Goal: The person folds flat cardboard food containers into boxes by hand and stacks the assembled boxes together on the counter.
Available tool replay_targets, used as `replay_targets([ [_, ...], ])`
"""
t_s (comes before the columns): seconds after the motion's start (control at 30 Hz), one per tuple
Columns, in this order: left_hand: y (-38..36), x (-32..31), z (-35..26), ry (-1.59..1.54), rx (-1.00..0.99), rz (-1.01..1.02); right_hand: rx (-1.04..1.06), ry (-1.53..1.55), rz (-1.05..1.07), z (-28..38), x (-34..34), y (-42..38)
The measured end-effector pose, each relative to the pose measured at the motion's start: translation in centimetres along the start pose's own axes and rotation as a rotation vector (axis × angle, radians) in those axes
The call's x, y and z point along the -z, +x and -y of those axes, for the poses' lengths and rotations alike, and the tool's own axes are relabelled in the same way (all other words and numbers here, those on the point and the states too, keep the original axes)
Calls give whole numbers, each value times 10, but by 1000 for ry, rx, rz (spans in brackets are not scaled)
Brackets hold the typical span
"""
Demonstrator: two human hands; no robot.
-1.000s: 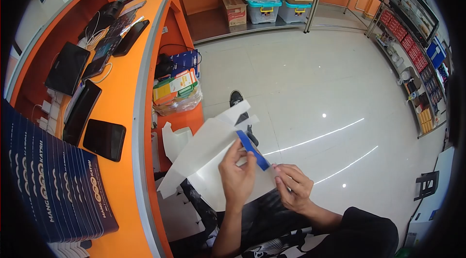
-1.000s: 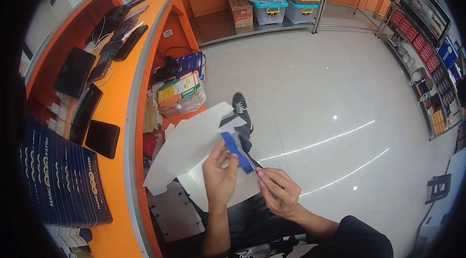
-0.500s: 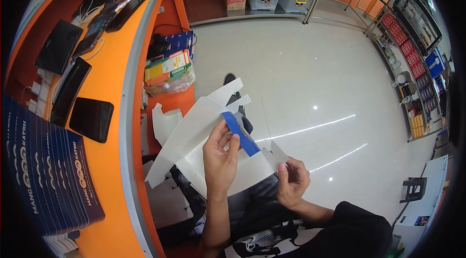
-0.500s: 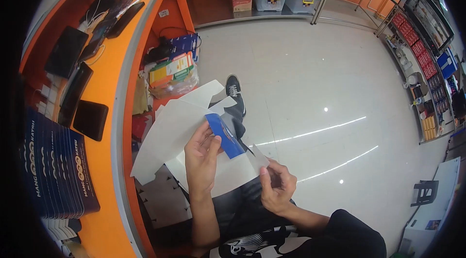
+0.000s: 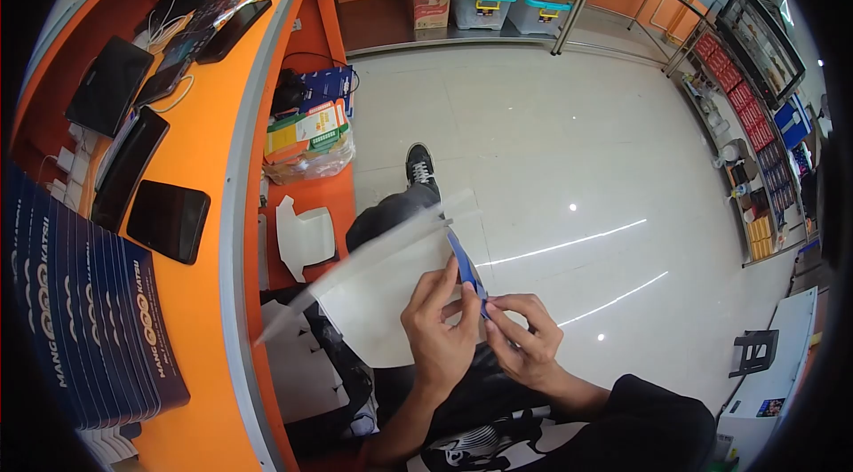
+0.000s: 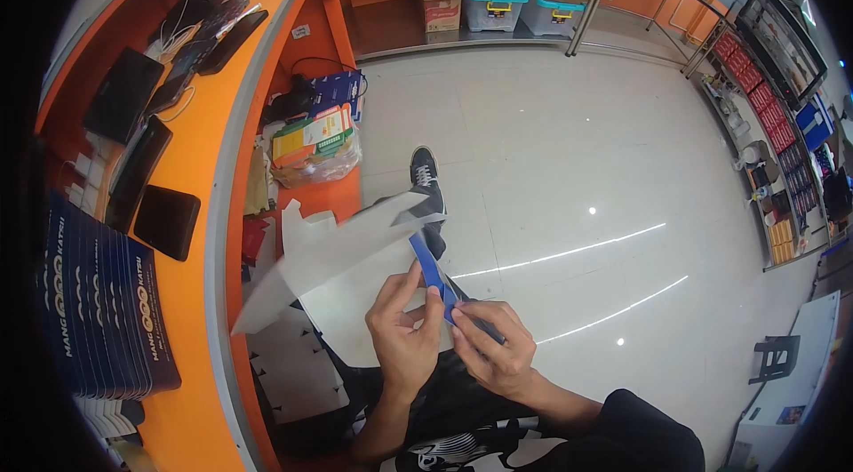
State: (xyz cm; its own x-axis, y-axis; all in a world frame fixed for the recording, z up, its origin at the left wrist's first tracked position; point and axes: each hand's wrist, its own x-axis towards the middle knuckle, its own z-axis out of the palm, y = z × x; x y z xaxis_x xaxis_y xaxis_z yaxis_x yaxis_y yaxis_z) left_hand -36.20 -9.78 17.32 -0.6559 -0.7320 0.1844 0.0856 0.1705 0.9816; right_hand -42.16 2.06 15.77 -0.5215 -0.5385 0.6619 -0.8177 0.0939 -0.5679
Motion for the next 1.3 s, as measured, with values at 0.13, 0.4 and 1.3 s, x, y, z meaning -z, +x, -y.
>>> replay_targets([
  [0.13, -1, -2, -3, 21, -8, 0, 2, -52, -40, 4, 0, -5],
  [0.4, -6, -5, -2, -117, 23, 8, -29, -87, -65, 5, 0, -8],
  [1.3, -1, -9, 4, -22, 112, 70, 0, -123, -151, -11, -11, -10],
])
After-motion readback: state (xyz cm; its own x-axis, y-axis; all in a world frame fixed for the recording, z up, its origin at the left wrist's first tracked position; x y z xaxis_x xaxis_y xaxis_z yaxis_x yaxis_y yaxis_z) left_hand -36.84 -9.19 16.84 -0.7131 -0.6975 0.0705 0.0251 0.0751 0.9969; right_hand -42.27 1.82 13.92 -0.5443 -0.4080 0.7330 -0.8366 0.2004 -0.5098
